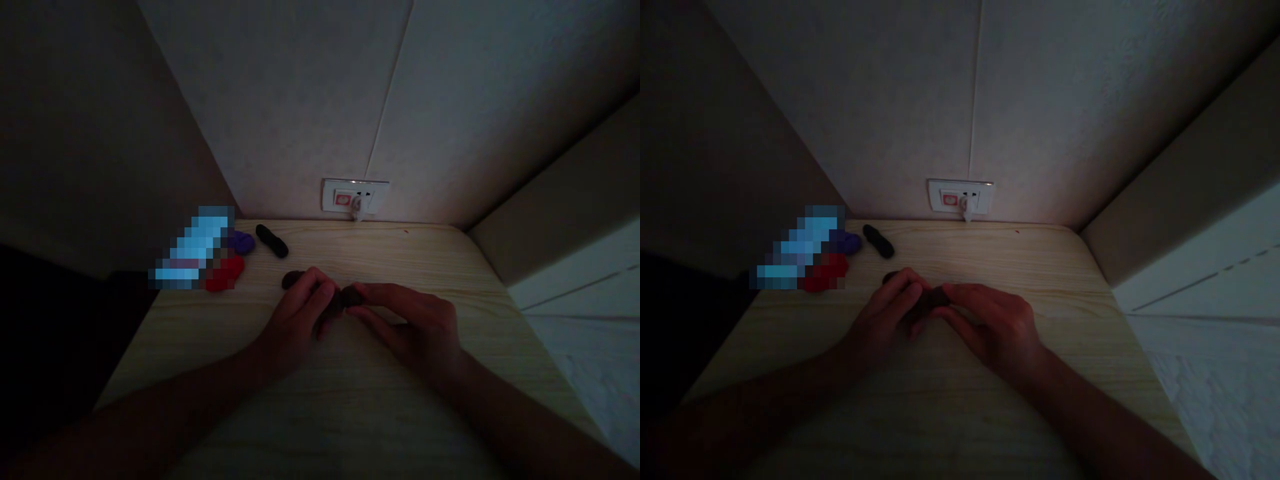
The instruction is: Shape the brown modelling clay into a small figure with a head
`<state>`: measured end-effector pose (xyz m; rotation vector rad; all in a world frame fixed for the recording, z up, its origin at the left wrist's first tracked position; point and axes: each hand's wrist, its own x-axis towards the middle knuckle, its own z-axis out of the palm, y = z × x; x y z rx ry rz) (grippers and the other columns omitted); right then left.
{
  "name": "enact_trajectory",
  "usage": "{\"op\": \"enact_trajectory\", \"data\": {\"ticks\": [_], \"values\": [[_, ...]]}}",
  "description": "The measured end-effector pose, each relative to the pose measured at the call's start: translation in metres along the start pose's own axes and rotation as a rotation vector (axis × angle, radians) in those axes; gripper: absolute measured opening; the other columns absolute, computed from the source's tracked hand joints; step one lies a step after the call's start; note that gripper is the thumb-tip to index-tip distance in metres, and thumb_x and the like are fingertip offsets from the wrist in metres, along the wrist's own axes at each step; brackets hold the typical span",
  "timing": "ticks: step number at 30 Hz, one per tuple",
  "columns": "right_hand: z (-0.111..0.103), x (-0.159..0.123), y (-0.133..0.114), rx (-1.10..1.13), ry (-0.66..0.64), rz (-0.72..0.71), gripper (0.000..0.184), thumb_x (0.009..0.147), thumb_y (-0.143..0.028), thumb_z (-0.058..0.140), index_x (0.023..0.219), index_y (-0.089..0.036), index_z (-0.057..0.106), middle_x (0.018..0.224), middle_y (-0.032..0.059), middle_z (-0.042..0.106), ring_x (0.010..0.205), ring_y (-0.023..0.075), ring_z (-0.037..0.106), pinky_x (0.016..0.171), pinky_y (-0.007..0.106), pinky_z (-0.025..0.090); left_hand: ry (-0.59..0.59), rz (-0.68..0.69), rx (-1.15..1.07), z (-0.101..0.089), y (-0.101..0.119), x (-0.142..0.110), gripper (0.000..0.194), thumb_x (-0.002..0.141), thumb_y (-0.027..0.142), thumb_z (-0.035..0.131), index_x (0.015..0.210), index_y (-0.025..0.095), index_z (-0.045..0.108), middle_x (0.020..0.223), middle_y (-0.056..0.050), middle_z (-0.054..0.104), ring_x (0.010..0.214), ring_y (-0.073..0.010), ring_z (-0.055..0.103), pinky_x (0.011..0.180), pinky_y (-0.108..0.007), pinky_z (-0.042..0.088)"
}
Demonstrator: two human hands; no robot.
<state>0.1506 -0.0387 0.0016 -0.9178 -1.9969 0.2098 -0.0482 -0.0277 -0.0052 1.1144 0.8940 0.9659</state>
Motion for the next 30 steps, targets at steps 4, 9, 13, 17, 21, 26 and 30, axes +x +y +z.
{"op": "enact_trajectory", "data": {"ticks": [4,9,13,17,21,26,30], "values": [[-0.001,-0.001,0.0,0.028,-0.01,0.043,0.02,0.092,-0.023,0.079,0.113,-0.023,0.078,0.102,0.0054,0.086,0.085,0.022,0.083,0.082,0.03,0.07,-0.003,-0.003,-0.02,-0.001,-0.003,0.001,0.033,0.098,0.05,0.059,0.086,0.02,0.055,0.07,0.004,0.056,0.055,-0.01,0.045,0.05,-0.023,0.035],[-0.001,-0.001,-0.002,0.152,-0.008,0.181,0.032,0.092,-0.018,0.078,0.123,-0.024,0.075,0.107,0.0057,0.085,0.086,0.0211,0.083,0.083,0.031,0.069,-0.095,0.02,-0.123,-0.007,-0.011,0.002,0.015,0.091,0.033,0.061,0.097,0.019,0.061,0.079,0.0,0.064,0.063,-0.0122,0.048,0.056,-0.025,0.037],[0.0,-0.004,0.002,0.251,0.009,0.282,0.031,0.091,-0.02,0.079,0.121,-0.026,0.075,0.11,0.0054,0.084,0.088,0.0211,0.083,0.084,0.034,0.069,-0.113,0.022,-0.135,-0.006,-0.009,0.002,0.019,0.091,0.034,0.066,0.101,0.018,0.063,0.084,-0.002,0.066,0.07,-0.0131,0.051,0.062,-0.026,0.039],[0.002,-0.006,0.006,0.319,0.035,0.324,0.03,0.091,-0.022,0.08,0.12,-0.028,0.075,0.109,0.0046,0.084,0.089,0.0212,0.082,0.084,0.035,0.068,-0.133,0.047,-0.125,-0.004,-0.005,0.001,0.026,0.092,0.039,0.071,0.103,0.017,0.063,0.081,-0.001,0.063,0.07,-0.013,0.052,0.065,-0.026,0.042],[0.001,-0.004,0.004,0.338,0.038,0.334,0.027,0.09,-0.023,0.081,0.116,-0.027,0.077,0.108,0.0054,0.084,0.087,0.0217,0.082,0.082,0.035,0.07,-0.118,0.047,-0.107,-0.004,-0.006,0.001,0.029,0.092,0.042,0.072,0.104,0.016,0.064,0.079,-0.001,0.063,0.07,-0.0135,0.054,0.064,-0.026,0.044],[-0.001,-0.004,0.004,0.377,0.043,0.337,0.028,0.09,-0.021,0.081,0.117,-0.028,0.077,0.111,0.0054,0.083,0.091,0.0217,0.082,0.084,0.035,0.07,-0.127,0.045,-0.109,-0.002,-0.005,0.003,0.031,0.091,0.042,0.074,0.105,0.016,0.063,0.077,-0.001,0.064,0.067,-0.0132,0.056,0.063,-0.026,0.046],[-0.001,-0.004,0.006,0.398,0.041,0.321,0.03,0.09,-0.02,0.08,0.119,-0.029,0.077,0.114,0.0053,0.083,0.093,0.0212,0.082,0.087,0.035,0.069,-0.135,0.036,-0.097,-0.002,-0.004,0.003,0.03,0.091,0.039,0.074,0.107,0.016,0.064,0.08,-0.002,0.067,0.069,-0.0137,0.06,0.065,-0.027,0.05]]}}
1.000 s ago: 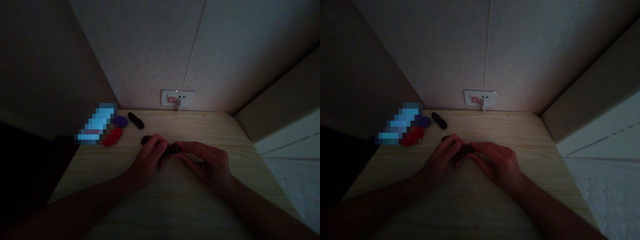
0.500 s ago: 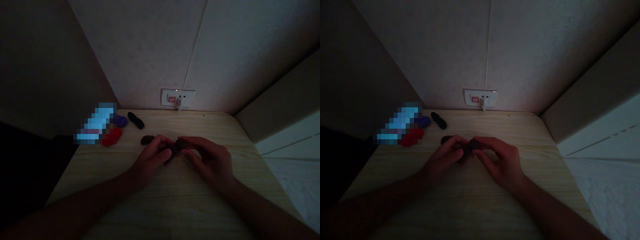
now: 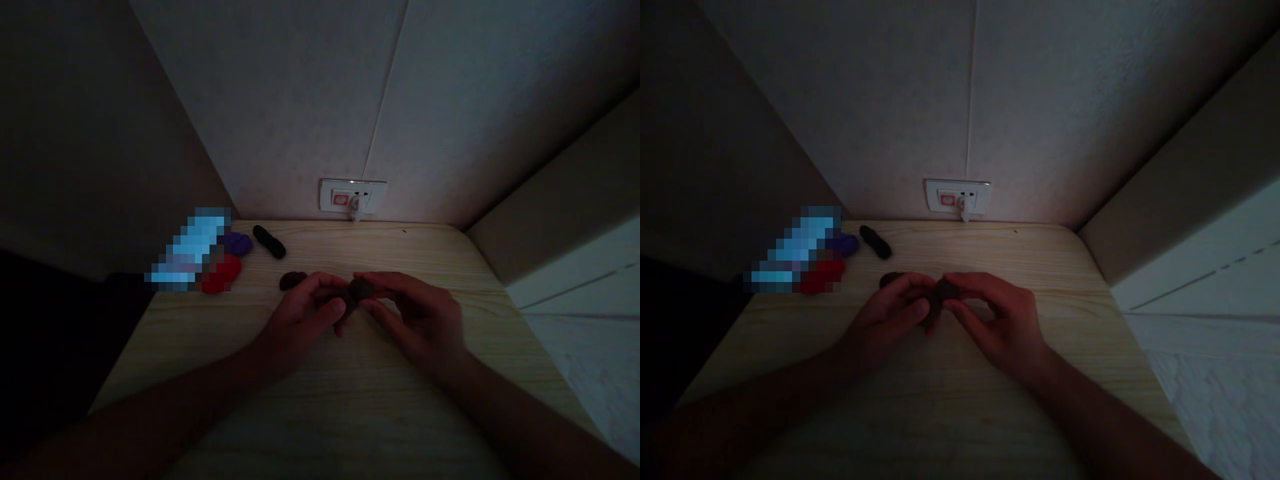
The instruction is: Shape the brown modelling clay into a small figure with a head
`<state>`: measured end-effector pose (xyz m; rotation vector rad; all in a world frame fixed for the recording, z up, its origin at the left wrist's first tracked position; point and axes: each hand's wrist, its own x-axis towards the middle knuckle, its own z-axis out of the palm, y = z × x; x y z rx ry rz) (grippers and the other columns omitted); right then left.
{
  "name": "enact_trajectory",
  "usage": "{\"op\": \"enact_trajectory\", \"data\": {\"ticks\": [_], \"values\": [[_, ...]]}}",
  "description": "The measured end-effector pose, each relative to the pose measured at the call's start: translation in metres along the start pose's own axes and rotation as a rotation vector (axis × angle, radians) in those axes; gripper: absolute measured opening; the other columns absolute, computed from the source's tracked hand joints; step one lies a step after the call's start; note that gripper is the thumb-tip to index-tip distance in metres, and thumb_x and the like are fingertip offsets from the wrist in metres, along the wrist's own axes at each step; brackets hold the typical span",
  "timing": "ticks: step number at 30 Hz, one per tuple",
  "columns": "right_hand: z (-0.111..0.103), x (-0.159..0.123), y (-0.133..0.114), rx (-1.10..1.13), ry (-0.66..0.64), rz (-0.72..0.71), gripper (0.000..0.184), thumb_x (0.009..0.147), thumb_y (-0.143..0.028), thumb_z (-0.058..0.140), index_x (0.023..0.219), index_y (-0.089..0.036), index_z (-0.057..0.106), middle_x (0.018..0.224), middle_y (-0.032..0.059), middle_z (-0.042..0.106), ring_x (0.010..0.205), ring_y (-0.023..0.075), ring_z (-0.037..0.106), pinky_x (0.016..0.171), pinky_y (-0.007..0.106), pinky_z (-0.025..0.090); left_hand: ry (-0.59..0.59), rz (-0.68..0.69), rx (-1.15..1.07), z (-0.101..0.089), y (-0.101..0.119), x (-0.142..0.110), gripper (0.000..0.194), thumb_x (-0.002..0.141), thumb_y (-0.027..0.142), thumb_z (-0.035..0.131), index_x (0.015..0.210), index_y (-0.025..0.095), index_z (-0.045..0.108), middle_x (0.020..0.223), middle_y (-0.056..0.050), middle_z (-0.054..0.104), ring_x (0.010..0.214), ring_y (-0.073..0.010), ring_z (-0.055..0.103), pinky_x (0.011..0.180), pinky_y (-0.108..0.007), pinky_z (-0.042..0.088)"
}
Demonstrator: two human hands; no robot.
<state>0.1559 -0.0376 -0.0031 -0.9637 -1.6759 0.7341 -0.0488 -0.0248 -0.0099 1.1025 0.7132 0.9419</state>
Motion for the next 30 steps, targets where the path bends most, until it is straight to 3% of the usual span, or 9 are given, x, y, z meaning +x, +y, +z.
{"op": "enact_trajectory", "data": {"ticks": [10,16,21,26,30], "values": [[-0.002,-0.001,0.003,-0.014,-0.034,0.01,0.031,0.091,-0.02,0.079,0.12,-0.029,0.077,0.115,0.0059,0.082,0.096,0.022,0.081,0.087,0.036,0.069,-0.021,-0.022,-0.03,-0.001,0.0,0.0,0.029,0.092,0.036,0.075,0.108,0.015,0.064,0.086,-0.004,0.072,0.073,-0.0141,0.065,0.068,-0.027,0.053],[0.004,-0.004,0.006,0.128,-0.02,0.056,0.064,0.089,-0.018,0.081,0.147,-0.036,0.058,0.138,0.008,0.072,0.1,0.0206,0.08,0.094,0.038,0.067,-0.006,-0.057,-0.16,-0.002,-0.005,0.002,0.031,0.09,0.037,0.078,0.108,0.016,0.064,0.1,-0.01,0.077,0.082,-0.0194,0.073,0.075,-0.033,0.057],[0.009,-0.002,0.006,0.134,0.005,0.099,0.073,0.083,-0.028,0.088,0.147,-0.032,0.053,0.137,0.012,0.067,0.104,0.0232,0.075,0.095,0.042,0.066,0.054,-0.102,-0.36,-0.001,-0.006,0.003,0.036,0.085,0.029,0.082,0.112,0.017,0.063,0.113,-0.013,0.076,0.099,-0.0255,0.076,0.085,-0.037,0.057],[0.013,-0.005,0.006,0.138,-0.097,0.177,0.069,0.081,-0.029,0.09,0.139,-0.028,0.054,0.125,0.0116,0.072,0.105,0.0249,0.075,0.093,0.04,0.065,0.089,-0.138,-0.426,0.002,-0.002,0.003,0.044,0.083,0.026,0.085,0.118,0.017,0.061,0.122,-0.014,0.074,0.099,-0.027,0.078,0.088,-0.039,0.06],[0.012,-0.003,0.003,0.133,-0.112,0.154,0.047,0.083,-0.028,0.088,0.124,-0.027,0.065,0.111,0.0074,0.074,0.094,0.022,0.075,0.083,0.035,0.065,0.107,-0.134,-0.42,0.003,-0.003,0.002,0.045,0.081,0.027,0.087,0.116,0.017,0.061,0.121,-0.014,0.075,0.099,-0.0274,0.078,0.084,-0.037,0.061]]}}
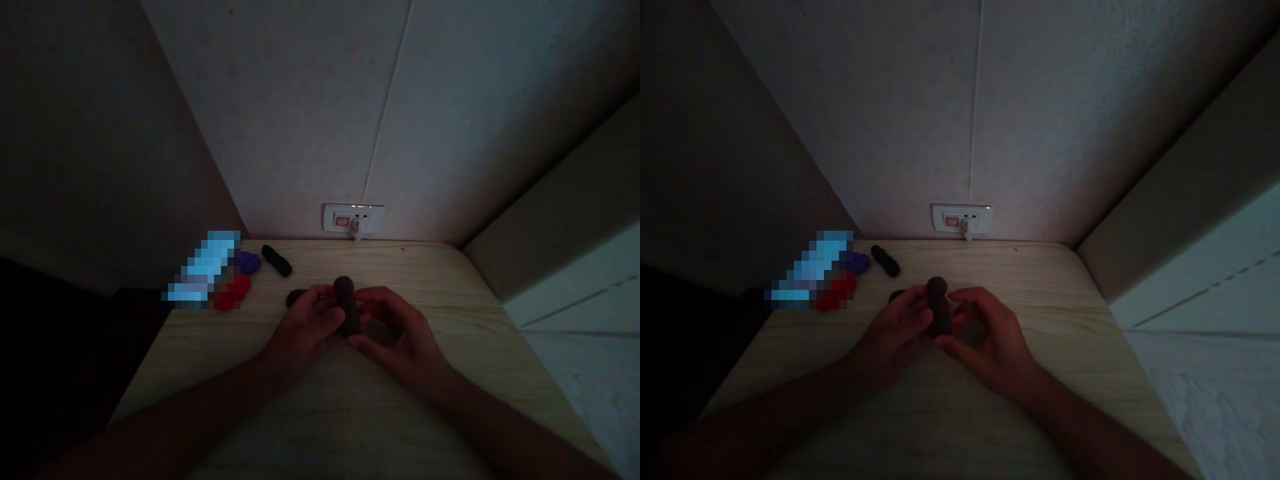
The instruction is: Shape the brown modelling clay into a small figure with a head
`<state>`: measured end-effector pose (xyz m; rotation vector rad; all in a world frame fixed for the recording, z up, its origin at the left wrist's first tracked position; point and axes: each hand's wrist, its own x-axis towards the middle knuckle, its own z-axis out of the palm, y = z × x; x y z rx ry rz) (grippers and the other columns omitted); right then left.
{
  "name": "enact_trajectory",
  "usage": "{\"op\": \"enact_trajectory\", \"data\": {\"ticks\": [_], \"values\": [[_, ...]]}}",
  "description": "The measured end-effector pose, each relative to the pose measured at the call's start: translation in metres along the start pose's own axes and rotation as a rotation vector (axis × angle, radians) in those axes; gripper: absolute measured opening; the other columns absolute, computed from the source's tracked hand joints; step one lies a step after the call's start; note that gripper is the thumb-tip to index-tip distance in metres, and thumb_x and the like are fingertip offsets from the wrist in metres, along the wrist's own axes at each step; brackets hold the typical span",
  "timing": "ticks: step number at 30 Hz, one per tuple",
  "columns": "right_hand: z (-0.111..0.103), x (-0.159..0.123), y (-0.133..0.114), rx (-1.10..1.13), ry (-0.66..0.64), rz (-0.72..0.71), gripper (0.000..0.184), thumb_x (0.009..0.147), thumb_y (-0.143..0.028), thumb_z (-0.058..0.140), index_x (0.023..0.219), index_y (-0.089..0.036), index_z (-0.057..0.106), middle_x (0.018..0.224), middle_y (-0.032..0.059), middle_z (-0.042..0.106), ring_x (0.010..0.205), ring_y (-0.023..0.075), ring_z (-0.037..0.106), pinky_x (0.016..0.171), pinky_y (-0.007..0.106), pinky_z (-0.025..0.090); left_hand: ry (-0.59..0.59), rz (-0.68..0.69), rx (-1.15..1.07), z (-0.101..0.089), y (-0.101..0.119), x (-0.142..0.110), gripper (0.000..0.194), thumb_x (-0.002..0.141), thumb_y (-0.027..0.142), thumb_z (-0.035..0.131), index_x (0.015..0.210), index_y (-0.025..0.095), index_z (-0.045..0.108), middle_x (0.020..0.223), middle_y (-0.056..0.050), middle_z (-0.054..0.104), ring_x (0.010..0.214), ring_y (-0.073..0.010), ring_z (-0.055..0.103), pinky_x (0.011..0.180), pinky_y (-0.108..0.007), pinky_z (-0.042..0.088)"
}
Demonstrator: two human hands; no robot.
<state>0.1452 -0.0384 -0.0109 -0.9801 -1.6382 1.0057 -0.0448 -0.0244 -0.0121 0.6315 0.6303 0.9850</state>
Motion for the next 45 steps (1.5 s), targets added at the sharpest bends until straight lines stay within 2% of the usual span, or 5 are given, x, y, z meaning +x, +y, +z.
{"op": "enact_trajectory", "data": {"ticks": [9,15,20,34,45], "values": [[-0.003,0.0013,0.0019,-0.041,0.058,-0.11,0.035,0.086,-0.027,0.086,0.118,-0.028,0.073,0.109,0.0064,0.074,0.092,0.0208,0.071,0.081,0.035,0.062,-0.077,0.001,0.034,0.0006,0.0011,0.0011,0.044,0.079,0.027,0.09,0.115,0.015,0.067,0.114,-0.013,0.079,0.104,-0.0261,0.078,0.094,-0.037,0.059],[-0.0008,0.0005,0.0029,0.096,0.061,0.069,0.039,0.082,-0.037,0.089,0.115,-0.026,0.071,0.101,0.0055,0.076,0.09,0.0211,0.073,0.081,0.034,0.062,-0.033,0.002,0.053,-0.0015,-0.0003,0.0029,0.054,0.072,0.026,0.094,0.117,0.016,0.066,0.102,-0.011,0.083,0.099,-0.0266,0.08,0.09,-0.037,0.06],[-0.0029,0.0036,-0.0009,0.206,-0.012,0.217,0.022,0.09,-0.043,0.081,0.1,-0.024,0.075,0.088,0.0043,0.077,0.08,0.0184,0.072,0.074,0.029,0.06,-0.031,-0.011,0.114,-0.0044,-0.0003,0.003,0.051,0.07,0.026,0.096,0.111,0.015,0.068,0.095,-0.01,0.084,0.089,-0.0235,0.081,0.086,-0.036,0.061],[-0.0035,0.0051,-0.0015,0.223,-0.054,0.258,0.023,0.09,-0.04,0.079,0.082,-0.019,0.074,0.075,0.002,0.073,0.068,0.0151,0.066,0.065,0.025,0.052,0.067,-0.067,0.237,-0.001,0.0017,0.0023,0.048,0.057,0.014,0.099,0.097,0.016,0.073,0.083,-0.005,0.084,0.072,-0.0182,0.079,0.073,-0.028,0.059],[-0.0029,0.0082,-0.0011,0.249,-0.059,0.207,0.022,0.09,-0.039,0.081,0.078,-0.021,0.079,0.077,0.0016,0.07,0.071,0.0143,0.063,0.067,0.026,0.048,0.057,-0.042,0.28,0.0006,0.0024,0.0031,0.052,0.048,0.008,0.099,0.095,0.016,0.077,0.085,-0.004,0.083,0.079,-0.0217,0.079,0.08,-0.037,0.062]]}}
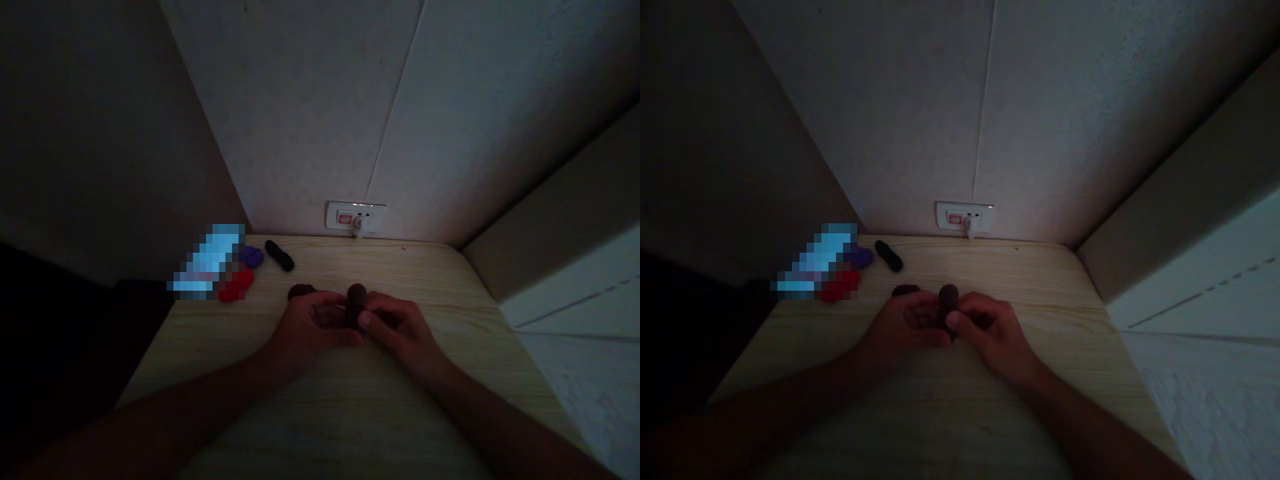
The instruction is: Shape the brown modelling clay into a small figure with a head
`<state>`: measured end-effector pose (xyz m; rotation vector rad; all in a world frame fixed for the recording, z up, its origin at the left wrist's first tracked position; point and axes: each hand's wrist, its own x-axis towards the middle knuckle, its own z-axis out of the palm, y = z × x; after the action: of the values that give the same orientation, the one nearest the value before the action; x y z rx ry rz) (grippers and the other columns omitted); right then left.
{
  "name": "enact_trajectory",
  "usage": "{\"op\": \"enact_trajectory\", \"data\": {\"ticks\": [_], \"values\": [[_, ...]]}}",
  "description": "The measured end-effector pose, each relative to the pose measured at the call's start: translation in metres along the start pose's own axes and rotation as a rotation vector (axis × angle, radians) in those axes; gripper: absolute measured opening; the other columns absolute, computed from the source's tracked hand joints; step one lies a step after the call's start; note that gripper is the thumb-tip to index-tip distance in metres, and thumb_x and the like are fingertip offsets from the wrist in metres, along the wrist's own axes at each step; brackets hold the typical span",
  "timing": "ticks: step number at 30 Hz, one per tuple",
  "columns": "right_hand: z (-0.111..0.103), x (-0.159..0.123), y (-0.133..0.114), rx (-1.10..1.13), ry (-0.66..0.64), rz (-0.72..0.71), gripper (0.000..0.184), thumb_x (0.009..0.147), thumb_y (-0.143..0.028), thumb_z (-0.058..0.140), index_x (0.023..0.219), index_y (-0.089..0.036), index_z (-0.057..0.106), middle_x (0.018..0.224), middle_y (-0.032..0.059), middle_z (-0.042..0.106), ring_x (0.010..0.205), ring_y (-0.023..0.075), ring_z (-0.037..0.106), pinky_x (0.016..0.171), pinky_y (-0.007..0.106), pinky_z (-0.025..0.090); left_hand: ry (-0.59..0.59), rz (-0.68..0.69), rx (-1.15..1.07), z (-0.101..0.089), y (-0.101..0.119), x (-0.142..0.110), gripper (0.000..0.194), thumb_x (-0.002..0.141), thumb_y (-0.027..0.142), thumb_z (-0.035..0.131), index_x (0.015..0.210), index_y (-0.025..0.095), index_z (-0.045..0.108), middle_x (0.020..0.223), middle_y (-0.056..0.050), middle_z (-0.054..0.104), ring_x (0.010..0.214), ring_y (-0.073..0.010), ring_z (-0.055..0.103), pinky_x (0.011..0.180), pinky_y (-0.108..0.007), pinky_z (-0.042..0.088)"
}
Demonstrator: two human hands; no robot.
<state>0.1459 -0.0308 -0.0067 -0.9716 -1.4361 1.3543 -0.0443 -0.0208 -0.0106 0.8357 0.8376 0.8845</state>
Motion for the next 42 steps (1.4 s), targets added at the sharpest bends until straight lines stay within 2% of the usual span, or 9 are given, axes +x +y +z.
{"op": "enact_trajectory", "data": {"ticks": [6,10,14,20,24,28,34,39,42], "values": [[-0.005,0.003,0.002,0.052,-0.026,0.006,0.023,0.089,-0.039,0.082,0.075,-0.021,0.081,0.08,0.0022,0.067,0.076,0.0159,0.061,0.07,0.028,0.047,-0.054,0.043,0.025,0.0,0.002,-0.001,0.043,0.055,0.01,0.098,0.093,0.018,0.082,0.089,-0.004,0.084,0.084,-0.0199,0.078,0.082,-0.033,0.061],[-0.007,0.001,0.007,0.056,-0.067,0.0,0.039,0.099,-0.045,0.069,0.07,-0.019,0.076,0.08,0.003,0.062,0.078,0.0164,0.058,0.071,0.029,0.045,-0.113,0.079,-0.085,0.0,-0.004,0.0,0.046,0.066,0.025,0.098,0.109,0.021,0.082,0.096,-0.006,0.084,0.087,-0.0202,0.079,0.082,-0.032,0.059],[-0.006,0.001,0.008,0.092,-0.122,-0.006,0.039,0.103,-0.046,0.061,0.078,-0.02,0.075,0.091,0.0061,0.064,0.095,0.021,0.06,0.076,0.03,0.048,-0.134,0.06,-0.225,0.0,-0.007,0.0,0.057,0.074,0.038,0.093,0.126,0.02,0.076,0.093,-0.007,0.083,0.081,-0.0206,0.078,0.081,-0.034,0.059],[0.001,-0.001,0.0,0.0,-0.024,0.018,0.03,0.098,-0.049,0.068,0.089,-0.021,0.077,0.081,0.0025,0.063,0.073,0.0169,0.057,0.068,0.029,0.047,-0.029,0.032,-0.11,-0.002,-0.004,0.0,0.054,0.064,0.022,0.098,0.114,0.019,0.078,0.095,-0.006,0.084,0.082,-0.0193,0.079,0.086,-0.034,0.059],[0.004,-0.004,-0.003,-0.075,0.027,-0.007,0.027,0.09,-0.048,0.079,0.088,-0.021,0.079,0.088,0.0048,0.069,0.076,0.019,0.062,0.069,0.031,0.05,0.009,0.013,-0.039,-0.002,-0.004,-0.001,0.053,0.06,0.014,0.098,0.108,0.019,0.078,0.095,-0.006,0.085,0.088,-0.0219,0.08,0.088,-0.036,0.06],[0.004,-0.005,-0.002,-0.125,0.047,-0.029,0.024,0.093,-0.043,0.075,0.085,-0.021,0.08,0.086,0.0053,0.07,0.079,0.0199,0.064,0.07,0.031,0.051,0.014,0.027,0.001,0.001,-0.002,-0.004,0.051,0.06,0.016,0.098,0.105,0.018,0.075,0.091,-0.005,0.084,0.086,-0.0213,0.08,0.086,-0.036,0.061],[0.003,-0.005,-0.002,-0.089,0.034,-0.026,0.026,0.093,-0.046,0.074,0.089,-0.021,0.081,0.089,0.0054,0.072,0.082,0.0205,0.065,0.073,0.031,0.051,-0.002,0.068,0.026,0.005,0.0,-0.009,0.045,0.065,0.015,0.095,0.104,0.017,0.071,0.09,-0.004,0.083,0.086,-0.0193,0.079,0.085,-0.033,0.061],[0.004,-0.004,-0.005,-0.144,0.04,-0.051,0.032,0.094,-0.046,0.073,0.077,-0.02,0.078,0.08,0.0046,0.067,0.077,0.0193,0.061,0.068,0.03,0.05,0.044,0.066,0.072,0.008,0.002,-0.012,0.043,0.066,0.015,0.093,0.099,0.018,0.067,0.086,-0.004,0.082,0.084,-0.0204,0.079,0.084,-0.035,0.061],[0.005,-0.003,-0.006,-0.177,0.039,-0.088,0.03,0.095,-0.041,0.073,0.074,-0.02,0.078,0.08,0.0047,0.067,0.077,0.0189,0.062,0.068,0.029,0.051,0.062,0.085,0.092,0.009,0.001,-0.013,0.041,0.066,0.013,0.091,0.097,0.018,0.066,0.084,-0.003,0.08,0.082,-0.0184,0.077,0.08,-0.031,0.06]]}}
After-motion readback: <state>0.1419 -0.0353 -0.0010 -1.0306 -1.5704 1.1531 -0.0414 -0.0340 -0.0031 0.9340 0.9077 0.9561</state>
